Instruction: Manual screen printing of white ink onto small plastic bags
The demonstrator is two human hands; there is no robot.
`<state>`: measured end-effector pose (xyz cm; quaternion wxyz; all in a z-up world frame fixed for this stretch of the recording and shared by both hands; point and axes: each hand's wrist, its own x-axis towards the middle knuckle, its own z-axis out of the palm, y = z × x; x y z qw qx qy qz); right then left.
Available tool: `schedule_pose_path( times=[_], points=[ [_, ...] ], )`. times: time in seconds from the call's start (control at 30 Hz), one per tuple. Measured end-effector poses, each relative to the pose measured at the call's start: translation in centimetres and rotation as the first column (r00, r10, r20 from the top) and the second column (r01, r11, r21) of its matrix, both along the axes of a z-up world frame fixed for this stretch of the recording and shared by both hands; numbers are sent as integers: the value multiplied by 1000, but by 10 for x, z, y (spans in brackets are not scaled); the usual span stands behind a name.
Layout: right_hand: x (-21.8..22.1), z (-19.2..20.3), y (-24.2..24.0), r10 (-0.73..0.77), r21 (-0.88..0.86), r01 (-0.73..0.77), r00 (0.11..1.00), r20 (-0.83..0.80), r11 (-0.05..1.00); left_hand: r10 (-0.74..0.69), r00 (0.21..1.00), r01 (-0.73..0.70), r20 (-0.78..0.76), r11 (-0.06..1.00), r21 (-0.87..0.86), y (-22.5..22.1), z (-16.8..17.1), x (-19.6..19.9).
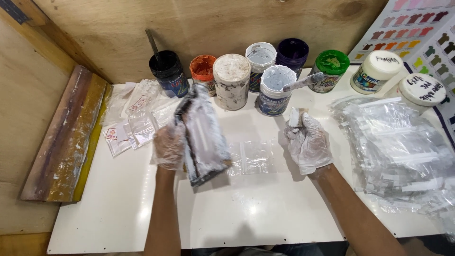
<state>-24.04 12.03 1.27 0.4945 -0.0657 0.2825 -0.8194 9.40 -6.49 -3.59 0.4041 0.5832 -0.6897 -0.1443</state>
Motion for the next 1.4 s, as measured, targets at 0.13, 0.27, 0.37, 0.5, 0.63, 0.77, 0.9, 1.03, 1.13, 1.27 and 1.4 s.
schedule_pose_path(
  times=[0.13, 0.27, 0.37, 0.5, 0.63, 0.77, 0.9, 1.03, 1.13, 1.27, 1.4],
  points=[
    [-11, -13, 0, -82, 66, 75, 990, 115, 995, -27, 997, 32, 66, 997, -72, 26, 6, -40],
    [-15, 0, 3, -126, 70, 115, 973, 193, 991, -56, 986, 81, 156, 984, -160, 52, 11, -72],
    [-23, 8, 13, -76, 54, 65, 969, 235, 996, -65, 974, 111, 216, 971, -210, 58, 18, -84],
    [-21, 4, 9, -138, 54, 128, 952, 273, 990, -64, 958, 141, 280, 954, -265, 68, 27, -92],
    [-18, 18, 13, -136, 119, 110, 962, 235, 987, -58, 927, 194, 371, 920, -340, 91, 33, -110],
    [-5, 19, 5, -321, 170, 285, 913, 252, 943, -49, 891, 257, 451, 874, -413, 109, 42, -141],
    [-23, 23, 5, -229, 185, 232, 973, -36, 955, -42, 863, 305, 503, 838, -453, 122, 48, -153],
    [-33, -13, -3, -197, 303, 245, 964, -179, 921, -18, 818, 370, 575, 782, -502, 128, 56, -156],
    [-36, -12, -10, -217, 341, 279, 953, -211, 898, -67, 748, 464, 660, 763, -449, 112, 38, -152],
    [-31, 25, -7, 78, 571, -16, 993, -85, 821, -238, 375, 664, 896, 743, -81, 93, 13, -135],
    [-8, 35, 10, 223, 544, 261, 710, -668, 798, -414, 189, 634, 890, 744, 212, 72, -27, -144]
  ],
)
